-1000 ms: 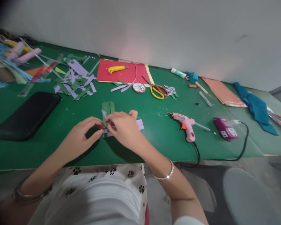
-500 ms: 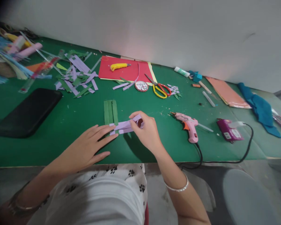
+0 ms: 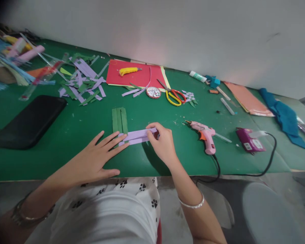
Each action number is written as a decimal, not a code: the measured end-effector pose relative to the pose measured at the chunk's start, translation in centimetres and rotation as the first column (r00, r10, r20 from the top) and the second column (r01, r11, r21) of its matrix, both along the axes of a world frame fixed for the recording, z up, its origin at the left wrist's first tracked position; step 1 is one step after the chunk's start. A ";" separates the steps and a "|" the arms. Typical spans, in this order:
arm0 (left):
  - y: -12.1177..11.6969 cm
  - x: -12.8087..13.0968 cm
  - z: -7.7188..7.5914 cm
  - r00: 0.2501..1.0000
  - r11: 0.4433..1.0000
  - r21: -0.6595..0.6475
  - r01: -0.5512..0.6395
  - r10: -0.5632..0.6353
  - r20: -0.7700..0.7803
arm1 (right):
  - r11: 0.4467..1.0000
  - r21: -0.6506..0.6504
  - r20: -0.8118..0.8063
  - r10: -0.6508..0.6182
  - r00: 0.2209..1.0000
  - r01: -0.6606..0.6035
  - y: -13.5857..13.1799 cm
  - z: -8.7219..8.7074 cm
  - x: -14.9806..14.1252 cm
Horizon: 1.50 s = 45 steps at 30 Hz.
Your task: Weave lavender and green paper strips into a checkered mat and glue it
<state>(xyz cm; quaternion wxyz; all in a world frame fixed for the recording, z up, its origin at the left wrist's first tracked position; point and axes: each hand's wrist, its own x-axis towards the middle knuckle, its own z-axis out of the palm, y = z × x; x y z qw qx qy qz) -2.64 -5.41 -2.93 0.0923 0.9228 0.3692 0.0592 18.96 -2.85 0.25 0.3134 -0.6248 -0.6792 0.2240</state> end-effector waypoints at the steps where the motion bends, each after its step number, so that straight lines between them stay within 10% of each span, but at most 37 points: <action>1: 0.0 0.0 0.0 1.000 1.000 0.003 -0.002 0.002 0.001 | 1.000 0.000 0.006 -0.006 1.000 0.006 0.0 -0.1 0.1; 21: 0.1 -0.3 0.0 1.000 1.000 0.000 0.010 -0.010 0.009 | 0.998 0.061 0.353 -0.021 0.935 -0.001 -0.2 -0.9 1.1; 45: 0.1 -0.5 0.2 0.998 0.998 -0.057 0.010 -0.013 -0.057 | 0.985 0.158 0.413 -0.002 0.911 -0.070 0.2 -1.8 1.6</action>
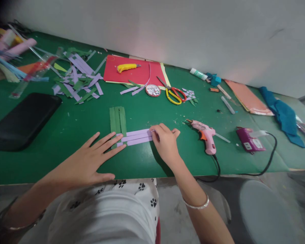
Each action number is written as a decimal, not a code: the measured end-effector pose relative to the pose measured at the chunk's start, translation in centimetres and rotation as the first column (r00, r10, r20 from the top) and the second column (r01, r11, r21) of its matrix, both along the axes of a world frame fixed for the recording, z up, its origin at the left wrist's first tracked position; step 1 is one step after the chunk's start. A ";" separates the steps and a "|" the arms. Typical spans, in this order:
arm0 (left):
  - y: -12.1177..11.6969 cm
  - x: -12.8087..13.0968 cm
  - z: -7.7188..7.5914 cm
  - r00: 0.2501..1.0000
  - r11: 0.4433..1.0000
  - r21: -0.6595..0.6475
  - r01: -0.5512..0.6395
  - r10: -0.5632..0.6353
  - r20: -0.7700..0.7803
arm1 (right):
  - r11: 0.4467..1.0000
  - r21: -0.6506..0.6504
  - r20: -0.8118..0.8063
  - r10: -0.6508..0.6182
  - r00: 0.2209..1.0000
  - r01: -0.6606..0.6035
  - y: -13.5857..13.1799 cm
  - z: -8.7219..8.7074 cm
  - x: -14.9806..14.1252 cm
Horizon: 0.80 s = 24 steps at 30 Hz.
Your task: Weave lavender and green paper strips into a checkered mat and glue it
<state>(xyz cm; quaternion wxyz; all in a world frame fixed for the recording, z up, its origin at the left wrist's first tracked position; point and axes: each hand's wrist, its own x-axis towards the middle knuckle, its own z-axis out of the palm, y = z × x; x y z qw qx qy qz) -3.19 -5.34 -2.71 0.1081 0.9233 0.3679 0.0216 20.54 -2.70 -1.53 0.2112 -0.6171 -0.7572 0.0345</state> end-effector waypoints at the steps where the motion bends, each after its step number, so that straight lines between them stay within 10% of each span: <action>1: 0.0 -0.1 0.0 1.000 1.000 -0.007 -0.003 0.003 -0.007 | 1.000 0.001 -0.008 -0.001 1.000 0.001 0.0 0.0 0.0; 24: -0.1 0.2 0.3 0.999 0.998 -0.037 -0.043 0.042 -0.008 | 0.995 -0.072 -0.117 -0.073 0.990 0.065 0.3 0.2 0.5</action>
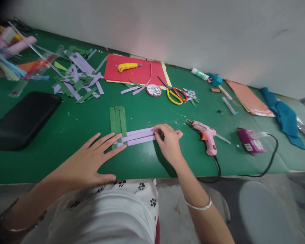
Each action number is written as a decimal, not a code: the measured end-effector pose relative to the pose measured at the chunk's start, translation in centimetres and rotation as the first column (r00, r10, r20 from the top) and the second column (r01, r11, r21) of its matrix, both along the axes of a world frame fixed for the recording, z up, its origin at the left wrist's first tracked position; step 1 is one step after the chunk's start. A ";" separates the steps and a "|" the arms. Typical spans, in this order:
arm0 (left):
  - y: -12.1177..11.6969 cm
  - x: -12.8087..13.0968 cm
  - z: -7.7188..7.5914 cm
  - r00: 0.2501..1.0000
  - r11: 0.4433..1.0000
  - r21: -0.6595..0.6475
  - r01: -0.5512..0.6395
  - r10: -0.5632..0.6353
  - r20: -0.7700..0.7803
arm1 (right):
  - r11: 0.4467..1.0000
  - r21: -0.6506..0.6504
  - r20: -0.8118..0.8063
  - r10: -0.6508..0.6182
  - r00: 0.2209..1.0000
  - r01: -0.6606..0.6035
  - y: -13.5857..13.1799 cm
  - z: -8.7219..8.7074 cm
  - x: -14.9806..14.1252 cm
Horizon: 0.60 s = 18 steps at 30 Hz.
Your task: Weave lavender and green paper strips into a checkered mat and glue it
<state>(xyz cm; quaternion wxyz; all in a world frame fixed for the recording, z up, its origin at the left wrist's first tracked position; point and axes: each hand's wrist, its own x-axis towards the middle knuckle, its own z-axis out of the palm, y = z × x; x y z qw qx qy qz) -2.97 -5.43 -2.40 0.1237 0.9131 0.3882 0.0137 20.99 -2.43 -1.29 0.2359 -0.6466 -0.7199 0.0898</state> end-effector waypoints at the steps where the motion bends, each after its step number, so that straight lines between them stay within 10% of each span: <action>1: 0.0 0.0 0.0 1.000 1.000 0.004 0.000 0.000 0.003 | 1.000 0.004 0.003 -0.001 1.000 0.001 0.0 0.0 0.0; 18: -0.1 0.0 -0.2 1.000 1.000 0.021 -0.002 0.001 0.019 | 0.999 0.018 0.040 -0.039 0.998 0.038 0.3 -0.3 0.0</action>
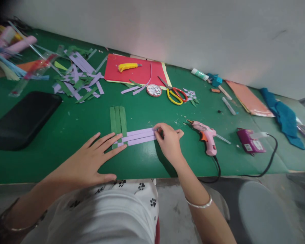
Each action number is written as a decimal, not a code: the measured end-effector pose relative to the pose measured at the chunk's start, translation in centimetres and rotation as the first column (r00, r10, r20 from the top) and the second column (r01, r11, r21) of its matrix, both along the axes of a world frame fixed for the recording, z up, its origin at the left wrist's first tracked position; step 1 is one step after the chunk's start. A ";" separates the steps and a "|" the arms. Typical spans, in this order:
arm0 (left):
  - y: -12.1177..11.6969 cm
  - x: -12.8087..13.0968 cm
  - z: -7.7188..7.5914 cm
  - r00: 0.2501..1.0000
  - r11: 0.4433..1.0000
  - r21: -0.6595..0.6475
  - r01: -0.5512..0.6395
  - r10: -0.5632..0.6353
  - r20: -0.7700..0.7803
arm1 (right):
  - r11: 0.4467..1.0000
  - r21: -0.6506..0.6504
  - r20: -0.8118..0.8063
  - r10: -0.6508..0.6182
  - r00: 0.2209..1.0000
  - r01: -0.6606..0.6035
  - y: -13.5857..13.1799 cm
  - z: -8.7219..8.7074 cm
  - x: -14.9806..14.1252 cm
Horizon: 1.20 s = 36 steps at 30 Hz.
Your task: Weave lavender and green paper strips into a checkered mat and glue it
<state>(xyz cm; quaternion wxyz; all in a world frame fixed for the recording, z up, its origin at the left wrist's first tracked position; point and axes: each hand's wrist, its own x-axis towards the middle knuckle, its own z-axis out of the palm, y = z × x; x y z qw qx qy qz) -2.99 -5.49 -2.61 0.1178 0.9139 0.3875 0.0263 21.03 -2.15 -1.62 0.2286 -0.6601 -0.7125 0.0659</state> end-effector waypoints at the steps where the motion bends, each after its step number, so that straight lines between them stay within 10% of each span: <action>1: 0.0 0.0 0.0 1.000 1.000 -0.001 0.000 0.000 -0.001 | 1.000 0.010 0.006 0.001 1.000 -0.001 0.0 -0.1 0.0; 11: 0.0 0.0 -0.1 1.000 1.000 0.000 -0.003 0.003 0.016 | 0.964 0.265 0.266 -0.105 0.958 0.032 -1.2 1.0 0.0; 17: -0.1 -0.1 -0.3 1.000 0.999 0.034 -0.001 0.000 0.029 | 0.923 0.108 0.456 0.284 0.843 -0.370 -4.3 0.7 -2.8; 24: -0.2 -0.1 -0.3 1.000 0.999 0.049 0.008 -0.009 0.022 | 0.906 0.056 0.433 0.357 0.828 -0.420 -4.5 -0.1 -4.3; 31: -0.2 -0.2 -0.4 1.000 0.999 0.038 -0.006 0.005 0.030 | 0.947 0.162 0.076 0.267 0.961 -0.276 -3.8 -0.4 -4.0; 36: -0.1 -0.2 -0.4 0.999 0.998 0.057 0.003 -0.005 0.042 | 0.945 0.098 -0.323 0.326 0.889 -0.311 -3.4 -0.2 -3.8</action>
